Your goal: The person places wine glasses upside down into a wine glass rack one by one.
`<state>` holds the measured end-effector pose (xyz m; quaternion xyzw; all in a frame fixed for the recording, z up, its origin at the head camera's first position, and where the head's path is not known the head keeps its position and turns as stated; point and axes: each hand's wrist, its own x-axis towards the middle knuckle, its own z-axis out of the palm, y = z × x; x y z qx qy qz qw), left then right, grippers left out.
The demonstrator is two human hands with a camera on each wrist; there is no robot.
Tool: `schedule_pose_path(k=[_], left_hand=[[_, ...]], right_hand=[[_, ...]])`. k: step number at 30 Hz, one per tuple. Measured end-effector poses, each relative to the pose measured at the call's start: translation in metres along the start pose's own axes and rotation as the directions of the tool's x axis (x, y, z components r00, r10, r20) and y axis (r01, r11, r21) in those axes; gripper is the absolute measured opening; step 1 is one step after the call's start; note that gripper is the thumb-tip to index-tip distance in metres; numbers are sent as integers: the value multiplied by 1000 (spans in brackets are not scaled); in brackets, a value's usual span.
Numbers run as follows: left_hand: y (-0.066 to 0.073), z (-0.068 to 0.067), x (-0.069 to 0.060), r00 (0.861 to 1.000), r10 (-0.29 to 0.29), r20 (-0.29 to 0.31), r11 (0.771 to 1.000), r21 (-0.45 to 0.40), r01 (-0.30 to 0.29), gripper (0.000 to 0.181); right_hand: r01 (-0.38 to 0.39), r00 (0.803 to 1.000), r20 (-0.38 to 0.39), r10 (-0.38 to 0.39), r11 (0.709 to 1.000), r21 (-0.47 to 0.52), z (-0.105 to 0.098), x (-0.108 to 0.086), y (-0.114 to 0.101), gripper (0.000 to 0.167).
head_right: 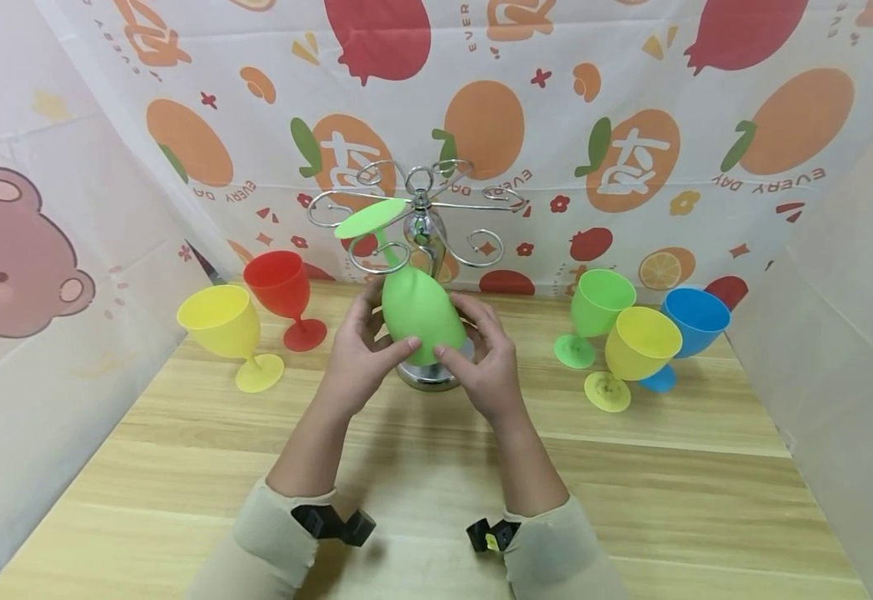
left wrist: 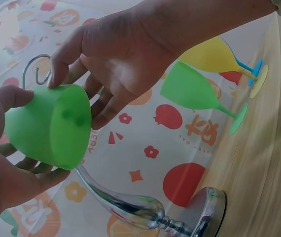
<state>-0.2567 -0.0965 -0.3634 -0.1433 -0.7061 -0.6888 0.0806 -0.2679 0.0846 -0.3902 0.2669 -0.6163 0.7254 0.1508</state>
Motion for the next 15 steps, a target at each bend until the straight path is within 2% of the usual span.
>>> schedule_pose_path(k=[15], left_hand=[[1,-2,3,1000,-7,-1,1000,-13,7,89]], right_hand=[[12,1000,18,-11,1000,-23,-1,2,0,59]])
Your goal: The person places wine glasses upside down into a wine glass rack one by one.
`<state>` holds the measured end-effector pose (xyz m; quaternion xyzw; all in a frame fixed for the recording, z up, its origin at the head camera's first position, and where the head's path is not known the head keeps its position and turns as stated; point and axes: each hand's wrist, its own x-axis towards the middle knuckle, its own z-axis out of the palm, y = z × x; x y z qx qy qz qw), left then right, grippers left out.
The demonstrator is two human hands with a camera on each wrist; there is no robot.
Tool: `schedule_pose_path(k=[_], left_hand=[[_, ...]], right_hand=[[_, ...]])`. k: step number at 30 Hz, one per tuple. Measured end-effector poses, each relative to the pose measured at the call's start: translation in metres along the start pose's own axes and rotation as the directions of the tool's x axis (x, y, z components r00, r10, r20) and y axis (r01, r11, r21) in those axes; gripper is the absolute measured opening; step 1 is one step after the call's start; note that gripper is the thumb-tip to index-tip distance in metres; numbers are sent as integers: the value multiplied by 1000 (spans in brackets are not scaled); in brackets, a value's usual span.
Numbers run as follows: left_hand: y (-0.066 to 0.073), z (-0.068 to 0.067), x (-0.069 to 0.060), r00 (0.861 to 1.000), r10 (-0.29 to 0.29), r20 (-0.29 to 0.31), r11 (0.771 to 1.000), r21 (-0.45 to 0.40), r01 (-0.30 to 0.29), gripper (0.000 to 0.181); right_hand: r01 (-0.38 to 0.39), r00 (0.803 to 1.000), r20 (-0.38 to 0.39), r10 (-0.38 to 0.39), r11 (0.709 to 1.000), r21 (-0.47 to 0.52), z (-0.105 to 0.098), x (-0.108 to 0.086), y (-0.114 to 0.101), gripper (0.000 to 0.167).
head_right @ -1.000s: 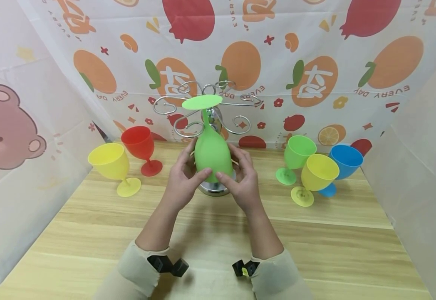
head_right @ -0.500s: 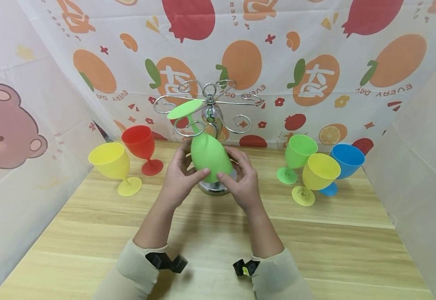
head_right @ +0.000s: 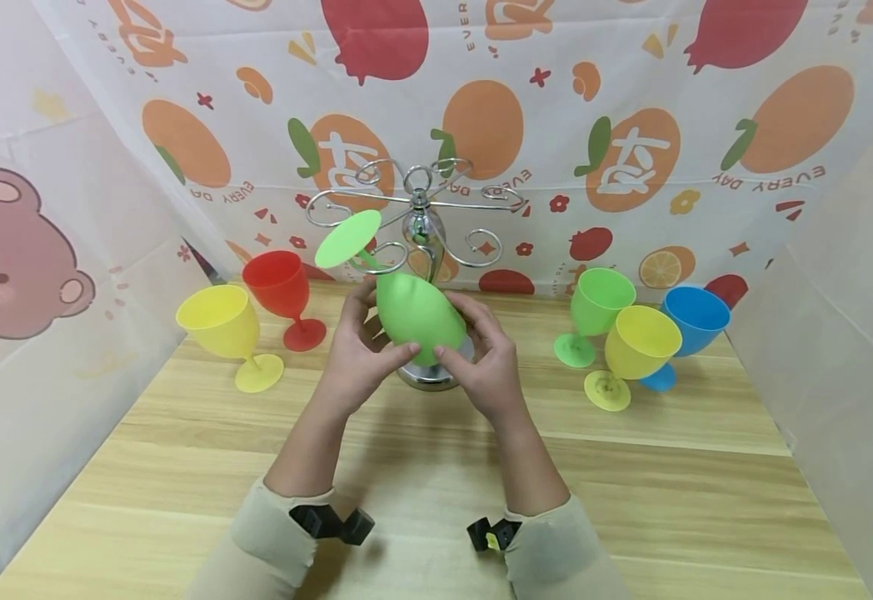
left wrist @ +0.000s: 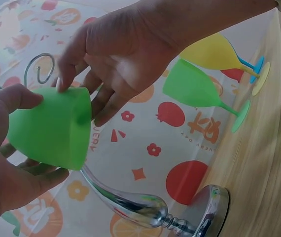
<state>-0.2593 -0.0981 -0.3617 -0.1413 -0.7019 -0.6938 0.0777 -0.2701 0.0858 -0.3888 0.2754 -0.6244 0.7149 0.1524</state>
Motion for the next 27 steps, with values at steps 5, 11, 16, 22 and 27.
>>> schedule_pose_path(k=[5,11,16,22,27], left_hand=[[0,0,-1,1000,7,2,1000,9,-7,91],[-2,1,-2,999,34,0,999,34,-34,92],[-1,2,-2,999,50,0,998,46,-50,90],[-1,2,-3,998,55,4,998,41,-55,88],[1,2,-3,999,48,2,997,52,-48,91]], right_hand=[[-4,1000,-1,4,1000,-4,0,0,-1,61],[-5,1000,7,5,1000,-13,0,-1,-1,62],[5,1000,12,-5,1000,-3,0,-1,0,62],[6,1000,18,-6,1000,2,-1,-2,3,65],[-6,1000,24,6,1000,1,-1,-3,4,66]])
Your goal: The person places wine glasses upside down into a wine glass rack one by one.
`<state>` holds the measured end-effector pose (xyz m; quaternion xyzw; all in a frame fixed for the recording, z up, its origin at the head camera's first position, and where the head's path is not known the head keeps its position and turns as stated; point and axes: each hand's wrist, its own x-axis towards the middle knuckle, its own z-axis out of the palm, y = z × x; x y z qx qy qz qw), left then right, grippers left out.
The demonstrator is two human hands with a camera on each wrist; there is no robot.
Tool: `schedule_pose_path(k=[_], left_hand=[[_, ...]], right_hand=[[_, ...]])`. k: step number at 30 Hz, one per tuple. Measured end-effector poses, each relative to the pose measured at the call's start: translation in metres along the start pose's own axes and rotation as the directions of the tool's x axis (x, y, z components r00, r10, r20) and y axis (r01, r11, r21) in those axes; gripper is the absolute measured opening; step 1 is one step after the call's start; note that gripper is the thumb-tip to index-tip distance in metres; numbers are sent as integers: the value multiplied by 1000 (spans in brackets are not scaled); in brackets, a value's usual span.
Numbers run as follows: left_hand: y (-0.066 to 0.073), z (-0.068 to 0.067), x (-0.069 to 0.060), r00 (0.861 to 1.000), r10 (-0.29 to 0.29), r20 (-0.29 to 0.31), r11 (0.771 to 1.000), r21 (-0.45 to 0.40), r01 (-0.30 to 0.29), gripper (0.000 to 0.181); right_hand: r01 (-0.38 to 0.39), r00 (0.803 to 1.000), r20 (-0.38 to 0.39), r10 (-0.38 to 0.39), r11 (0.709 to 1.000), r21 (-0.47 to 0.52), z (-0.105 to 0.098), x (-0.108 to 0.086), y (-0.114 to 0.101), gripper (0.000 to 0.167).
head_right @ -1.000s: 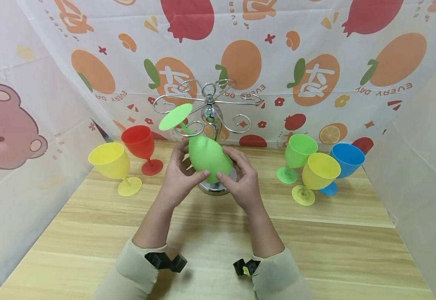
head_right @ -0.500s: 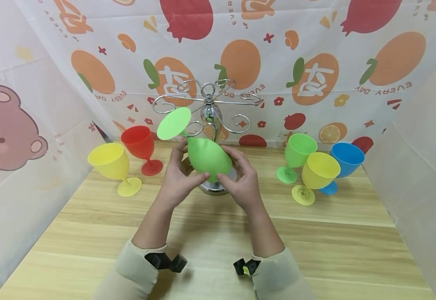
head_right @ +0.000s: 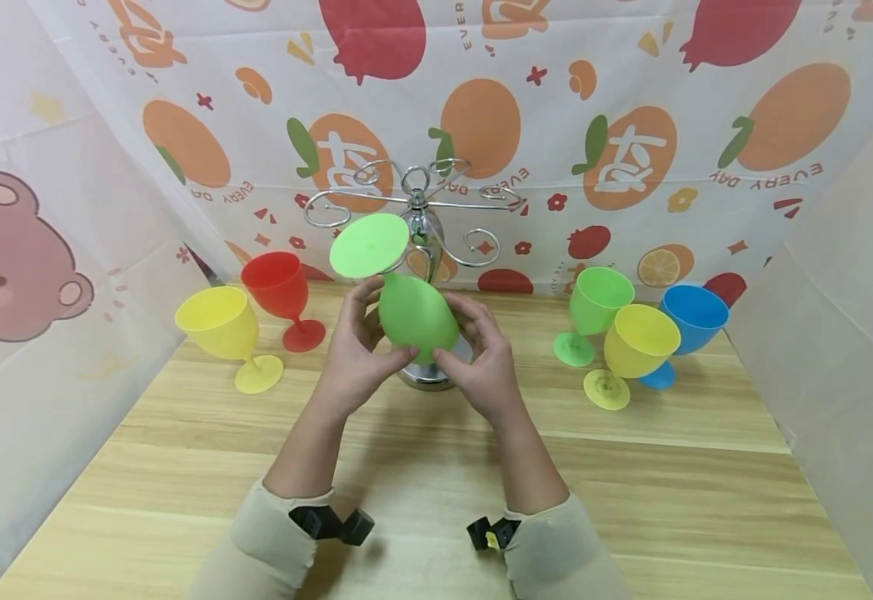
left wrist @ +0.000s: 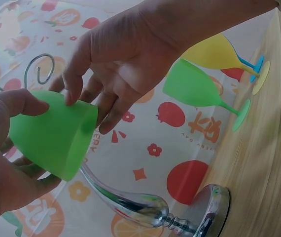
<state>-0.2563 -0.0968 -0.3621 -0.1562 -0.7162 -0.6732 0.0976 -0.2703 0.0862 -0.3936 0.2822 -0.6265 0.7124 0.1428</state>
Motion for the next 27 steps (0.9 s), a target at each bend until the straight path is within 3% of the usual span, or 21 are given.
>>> schedule_pose_path(k=[15,27], left_hand=[[1,-2,-1,1000,0,-1,997,77,0,88],[0,-6,-1,999,-36,3,987,156,35,89]], right_hand=[[-45,999,28,47,998,-39,1,0,3,66],[-87,993,68,94,991,-101,6,-3,7,70]])
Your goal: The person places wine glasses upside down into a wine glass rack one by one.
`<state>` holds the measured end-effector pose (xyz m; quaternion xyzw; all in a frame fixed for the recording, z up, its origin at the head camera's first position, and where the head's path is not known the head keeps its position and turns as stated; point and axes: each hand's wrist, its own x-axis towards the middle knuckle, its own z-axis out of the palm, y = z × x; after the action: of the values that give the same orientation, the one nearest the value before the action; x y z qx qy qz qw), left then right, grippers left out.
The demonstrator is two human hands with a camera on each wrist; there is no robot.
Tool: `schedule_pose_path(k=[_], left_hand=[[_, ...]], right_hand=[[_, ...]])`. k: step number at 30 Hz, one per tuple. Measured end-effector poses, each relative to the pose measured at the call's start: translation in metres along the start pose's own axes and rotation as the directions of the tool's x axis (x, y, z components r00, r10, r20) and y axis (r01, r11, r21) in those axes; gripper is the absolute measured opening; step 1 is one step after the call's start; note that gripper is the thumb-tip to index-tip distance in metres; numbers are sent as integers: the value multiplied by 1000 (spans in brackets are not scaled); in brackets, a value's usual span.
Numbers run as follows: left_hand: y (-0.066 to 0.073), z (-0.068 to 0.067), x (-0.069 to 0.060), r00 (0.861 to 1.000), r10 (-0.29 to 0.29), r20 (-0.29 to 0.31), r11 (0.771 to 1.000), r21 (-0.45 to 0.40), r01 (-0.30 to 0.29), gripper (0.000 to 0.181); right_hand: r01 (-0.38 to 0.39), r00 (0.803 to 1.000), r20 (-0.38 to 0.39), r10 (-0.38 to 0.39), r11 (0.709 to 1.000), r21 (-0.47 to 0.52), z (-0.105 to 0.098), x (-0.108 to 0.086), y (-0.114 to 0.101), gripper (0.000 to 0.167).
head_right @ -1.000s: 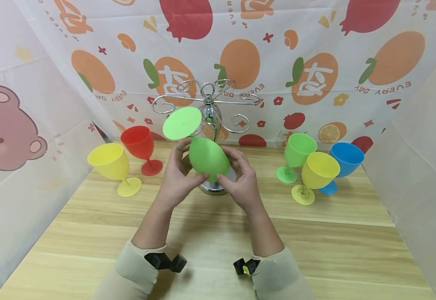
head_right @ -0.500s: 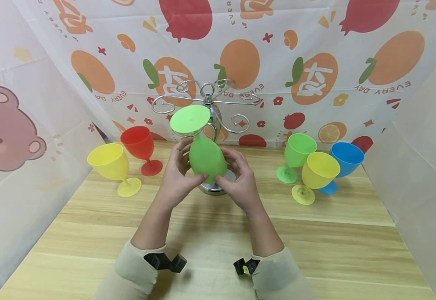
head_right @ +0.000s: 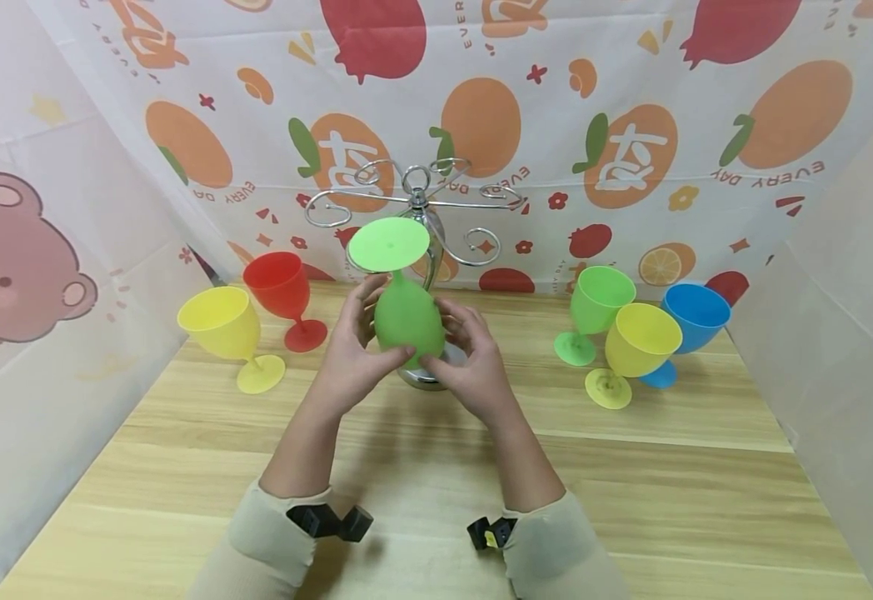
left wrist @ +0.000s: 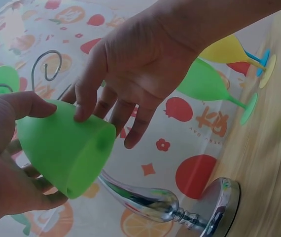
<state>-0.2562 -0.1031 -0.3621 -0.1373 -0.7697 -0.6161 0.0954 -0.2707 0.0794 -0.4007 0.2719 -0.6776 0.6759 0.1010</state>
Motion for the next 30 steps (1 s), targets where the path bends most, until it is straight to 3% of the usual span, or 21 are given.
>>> schedule_pose_path(k=[8,20,30], left_hand=[[0,0,0,1000,8,-3,996,87,-8,85],[4,0,0,999,-53,-5,993,104,54,84],[4,0,-2,996,-93,13,991,94,92,80]], right_hand=[[-19,999,27,20,1000,-21,1,1,4,72],[-101,993,59,105,993,-55,2,1,4,81],[-112,990,75,115,992,-49,3,-1,4,81]])
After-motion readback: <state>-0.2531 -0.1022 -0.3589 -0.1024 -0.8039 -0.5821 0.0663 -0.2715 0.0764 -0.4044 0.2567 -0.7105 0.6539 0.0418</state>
